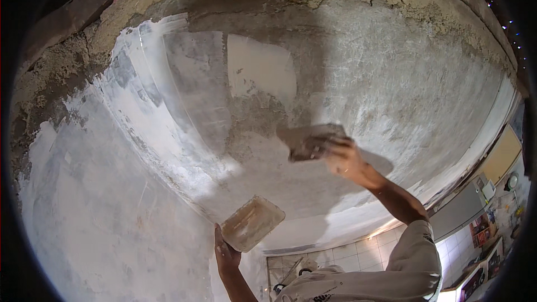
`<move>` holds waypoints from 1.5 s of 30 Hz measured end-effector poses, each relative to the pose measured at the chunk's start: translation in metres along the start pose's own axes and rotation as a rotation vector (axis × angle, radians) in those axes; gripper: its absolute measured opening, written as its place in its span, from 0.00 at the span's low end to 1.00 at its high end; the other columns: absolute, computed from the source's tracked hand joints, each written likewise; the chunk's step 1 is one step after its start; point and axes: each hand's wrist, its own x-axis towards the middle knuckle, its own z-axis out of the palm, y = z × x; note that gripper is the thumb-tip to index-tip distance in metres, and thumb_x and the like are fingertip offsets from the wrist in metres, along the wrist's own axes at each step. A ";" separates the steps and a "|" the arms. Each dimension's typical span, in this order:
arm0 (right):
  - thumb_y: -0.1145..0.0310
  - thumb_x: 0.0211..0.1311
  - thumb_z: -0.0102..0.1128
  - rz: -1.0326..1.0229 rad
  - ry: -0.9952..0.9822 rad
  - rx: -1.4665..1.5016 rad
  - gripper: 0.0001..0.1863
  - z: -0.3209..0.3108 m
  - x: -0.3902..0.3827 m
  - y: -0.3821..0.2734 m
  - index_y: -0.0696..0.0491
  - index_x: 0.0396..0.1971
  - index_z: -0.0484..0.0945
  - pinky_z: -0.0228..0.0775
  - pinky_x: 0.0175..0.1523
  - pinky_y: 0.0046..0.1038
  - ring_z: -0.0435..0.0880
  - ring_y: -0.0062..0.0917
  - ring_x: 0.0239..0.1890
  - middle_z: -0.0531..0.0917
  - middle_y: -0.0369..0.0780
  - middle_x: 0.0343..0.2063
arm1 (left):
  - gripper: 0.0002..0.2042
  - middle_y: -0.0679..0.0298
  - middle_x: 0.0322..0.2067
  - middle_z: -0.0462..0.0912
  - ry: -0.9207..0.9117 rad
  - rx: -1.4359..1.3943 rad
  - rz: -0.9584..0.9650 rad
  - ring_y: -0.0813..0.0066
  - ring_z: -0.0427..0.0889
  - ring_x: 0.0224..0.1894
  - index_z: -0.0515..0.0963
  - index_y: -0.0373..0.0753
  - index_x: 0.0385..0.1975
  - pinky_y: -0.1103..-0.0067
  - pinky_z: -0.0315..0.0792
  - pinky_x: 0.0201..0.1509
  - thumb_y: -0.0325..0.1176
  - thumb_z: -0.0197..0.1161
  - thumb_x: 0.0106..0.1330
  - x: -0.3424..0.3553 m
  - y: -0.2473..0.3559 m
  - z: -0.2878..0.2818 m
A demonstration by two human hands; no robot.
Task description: Applying and smoothing plaster in a wall corner using a spatula.
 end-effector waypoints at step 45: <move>0.72 0.52 0.60 -0.188 -0.189 -0.054 0.11 0.030 0.107 -0.028 0.47 0.38 0.81 0.77 0.45 0.31 0.82 0.27 0.45 0.84 0.34 0.39 | 0.29 0.55 0.49 0.76 0.151 -0.128 -0.167 0.63 0.77 0.51 0.68 0.31 0.54 0.68 0.74 0.52 0.55 0.41 0.71 -0.030 0.013 -0.036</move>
